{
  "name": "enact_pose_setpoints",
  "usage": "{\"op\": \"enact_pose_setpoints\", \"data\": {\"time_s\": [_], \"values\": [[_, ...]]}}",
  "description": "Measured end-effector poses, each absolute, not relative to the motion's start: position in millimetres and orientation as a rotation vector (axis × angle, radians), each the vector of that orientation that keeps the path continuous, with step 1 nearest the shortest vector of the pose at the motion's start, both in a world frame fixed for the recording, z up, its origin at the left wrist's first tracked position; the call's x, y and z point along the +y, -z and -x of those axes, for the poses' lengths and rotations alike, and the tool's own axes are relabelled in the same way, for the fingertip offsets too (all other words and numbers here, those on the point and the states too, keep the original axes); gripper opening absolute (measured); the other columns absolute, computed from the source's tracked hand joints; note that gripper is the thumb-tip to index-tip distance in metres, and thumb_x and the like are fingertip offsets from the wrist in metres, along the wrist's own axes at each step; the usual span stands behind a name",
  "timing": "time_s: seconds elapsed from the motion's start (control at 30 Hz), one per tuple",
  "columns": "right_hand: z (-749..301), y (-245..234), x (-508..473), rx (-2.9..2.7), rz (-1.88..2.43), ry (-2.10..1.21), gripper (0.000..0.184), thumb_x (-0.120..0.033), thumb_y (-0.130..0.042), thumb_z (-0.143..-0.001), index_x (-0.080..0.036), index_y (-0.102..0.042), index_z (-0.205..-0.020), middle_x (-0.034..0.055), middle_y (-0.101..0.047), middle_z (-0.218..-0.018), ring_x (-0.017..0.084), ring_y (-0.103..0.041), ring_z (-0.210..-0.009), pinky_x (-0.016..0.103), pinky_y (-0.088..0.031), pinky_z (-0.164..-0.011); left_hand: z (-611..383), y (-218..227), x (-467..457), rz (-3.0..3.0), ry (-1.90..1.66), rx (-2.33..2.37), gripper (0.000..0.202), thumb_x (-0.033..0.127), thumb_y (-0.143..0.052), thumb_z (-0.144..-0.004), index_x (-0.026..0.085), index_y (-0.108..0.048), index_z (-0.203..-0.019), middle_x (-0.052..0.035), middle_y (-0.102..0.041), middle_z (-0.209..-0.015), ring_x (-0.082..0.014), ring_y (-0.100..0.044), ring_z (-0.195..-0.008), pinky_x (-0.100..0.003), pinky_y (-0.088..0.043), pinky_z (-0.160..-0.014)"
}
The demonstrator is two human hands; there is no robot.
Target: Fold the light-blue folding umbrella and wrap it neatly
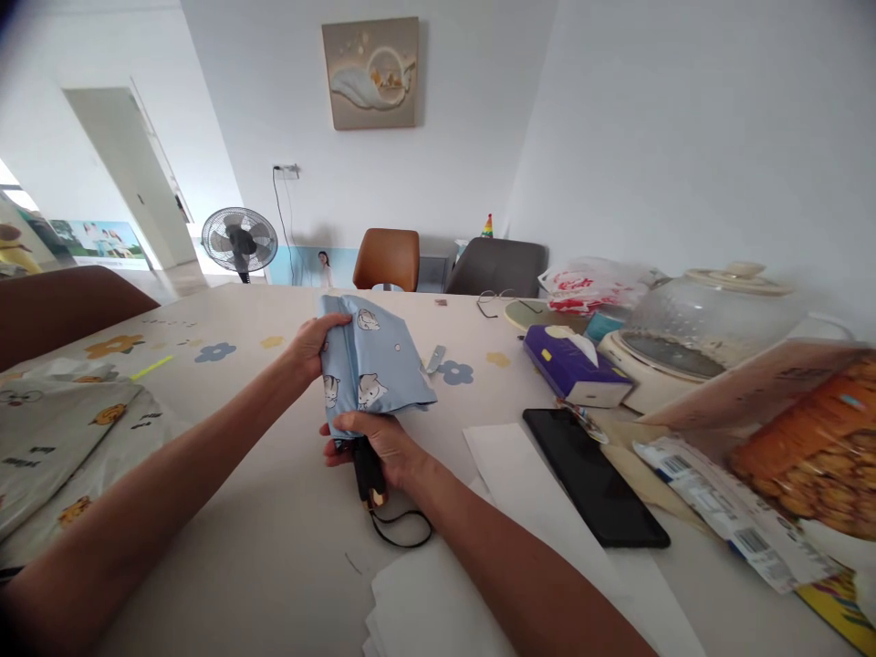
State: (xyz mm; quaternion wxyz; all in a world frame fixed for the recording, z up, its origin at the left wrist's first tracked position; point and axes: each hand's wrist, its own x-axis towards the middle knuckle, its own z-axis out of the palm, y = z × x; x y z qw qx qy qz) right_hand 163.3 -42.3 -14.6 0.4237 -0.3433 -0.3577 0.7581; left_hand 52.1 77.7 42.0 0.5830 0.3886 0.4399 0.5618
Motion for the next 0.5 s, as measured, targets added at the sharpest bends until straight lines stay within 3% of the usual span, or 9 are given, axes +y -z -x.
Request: {"op": "enact_pose_setpoints", "data": {"time_s": [0.1,0.2,0.37,0.5], "values": [[-163,19,-37,-0.78,0.935,-1.932,0.013,-0.022,-0.063,-0.068,-0.011,-0.058,-0.073,0.0007,-0.055,-0.067,0.007,-0.049,-0.047,0.021,-0.045,-0.041,-52,-19,89,-0.886,-1.231,1.155,0.028,0.028,-0.072,-0.051,0.014,-0.057,-0.07,-0.0034,-0.057,-0.064,-0.0165,-0.055,-0.06,-0.029,-0.046,-0.054],[-161,19,-34,-0.619,0.91,-2.014,0.013,-0.019,-0.062,-0.067,-0.014,-0.051,-0.072,-0.0034,-0.047,-0.061,0.004,-0.042,-0.044,0.015,-0.036,-0.034,-53,0,95,-1.027,-1.155,1.324,0.028,0.032,-0.07,-0.054,0.014,-0.056,-0.071,-0.0069,-0.058,-0.07,-0.0212,-0.057,-0.073,-0.031,-0.046,-0.062],[-161,16,-31,-0.545,0.924,-2.067,0.017,-0.022,-0.062,-0.07,-0.016,-0.046,-0.072,-0.0034,-0.045,-0.06,0.003,-0.039,-0.043,0.013,-0.032,-0.033,-60,-5,82,-1.449,-1.266,1.417,0.035,0.022,-0.067,-0.055,0.018,-0.056,-0.088,-0.0086,-0.056,-0.105,-0.0247,-0.044,-0.111,-0.033,-0.034,-0.089],[-161,16,-32,-0.562,0.884,-2.023,0.019,-0.025,-0.063,-0.071,-0.016,-0.047,-0.079,-0.0016,-0.048,-0.065,0.004,-0.043,-0.046,0.014,-0.033,-0.034,-73,-21,55,-2.0,-1.007,1.218,0.029,0.029,-0.061,-0.062,0.022,-0.06,-0.091,-0.0062,-0.056,-0.109,-0.0237,-0.048,-0.106,-0.031,-0.033,-0.091]]}}
